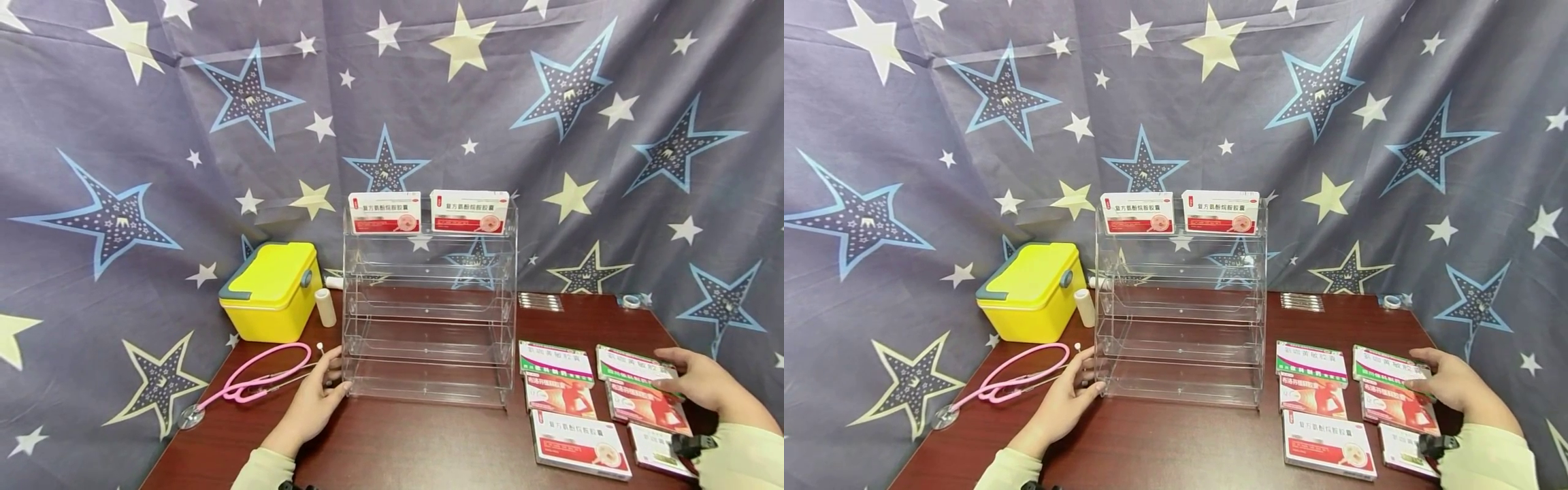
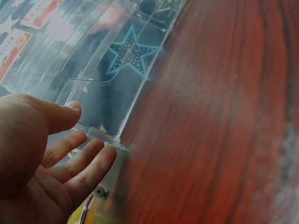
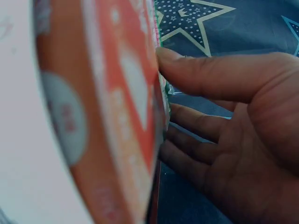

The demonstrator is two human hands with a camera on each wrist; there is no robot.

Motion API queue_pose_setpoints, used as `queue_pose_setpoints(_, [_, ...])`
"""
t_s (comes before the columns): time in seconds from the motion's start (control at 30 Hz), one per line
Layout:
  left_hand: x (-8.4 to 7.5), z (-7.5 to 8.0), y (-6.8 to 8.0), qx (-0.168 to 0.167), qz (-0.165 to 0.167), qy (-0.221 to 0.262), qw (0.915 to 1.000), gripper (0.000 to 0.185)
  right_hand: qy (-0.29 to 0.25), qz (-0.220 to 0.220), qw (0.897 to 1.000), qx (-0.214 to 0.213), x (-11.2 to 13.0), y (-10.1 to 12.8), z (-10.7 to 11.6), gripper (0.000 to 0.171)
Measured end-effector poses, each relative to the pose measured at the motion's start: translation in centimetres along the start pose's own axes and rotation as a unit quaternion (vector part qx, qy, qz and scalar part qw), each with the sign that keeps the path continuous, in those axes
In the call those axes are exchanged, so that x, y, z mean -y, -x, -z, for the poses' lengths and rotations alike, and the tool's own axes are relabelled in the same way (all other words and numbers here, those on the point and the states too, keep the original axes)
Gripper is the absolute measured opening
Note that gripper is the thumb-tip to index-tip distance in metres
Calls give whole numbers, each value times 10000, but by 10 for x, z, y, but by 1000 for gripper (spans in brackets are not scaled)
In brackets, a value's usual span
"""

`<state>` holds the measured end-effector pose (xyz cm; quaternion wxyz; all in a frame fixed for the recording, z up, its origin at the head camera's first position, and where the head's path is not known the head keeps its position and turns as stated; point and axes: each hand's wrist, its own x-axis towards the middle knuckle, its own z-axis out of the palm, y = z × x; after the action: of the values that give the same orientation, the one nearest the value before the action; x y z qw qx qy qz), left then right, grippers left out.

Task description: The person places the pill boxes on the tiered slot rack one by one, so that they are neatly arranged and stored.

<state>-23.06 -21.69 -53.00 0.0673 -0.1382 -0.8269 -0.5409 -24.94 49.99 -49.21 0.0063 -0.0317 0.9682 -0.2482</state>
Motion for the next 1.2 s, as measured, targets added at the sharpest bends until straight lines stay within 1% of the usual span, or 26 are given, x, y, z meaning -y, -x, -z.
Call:
queue_pose_setpoints(0.07, [0,0,0,4,-4,-4,10000,70,59,-44,9999,-74,0,1,0,72])
queue_pose_setpoints(0.23, [1,0,0,-11,-3,-59,10000,70,134,-325,9990,-293,5,2,2,73])
queue_pose_setpoints(0.37, [2,0,0,-16,-15,-96,10000,70,88,-478,9983,-334,7,1,2,74])
queue_pose_setpoints(0.53, [2,0,1,-26,-2,-106,9999,69,220,-590,9969,-463,9,-1,4,76])
queue_pose_setpoints(0.63, [1,0,1,-25,7,-87,10000,69,286,-601,9955,-673,10,0,5,67])
queue_pose_setpoints(0.8, [0,0,1,-16,26,-85,10000,69,291,-649,9907,-1158,14,1,4,41])
queue_pose_setpoints(0.87, [0,0,1,-16,30,-87,10000,69,307,-710,9884,-1306,16,2,3,34])
queue_pose_setpoints(0.93, [0,0,1,-12,30,-70,10000,69,303,-790,9863,-1419,18,3,2,30])
queue_pose_setpoints(1.2, [-1,0,1,-22,42,-89,9999,69,222,-840,9846,-1515,23,5,4,24])
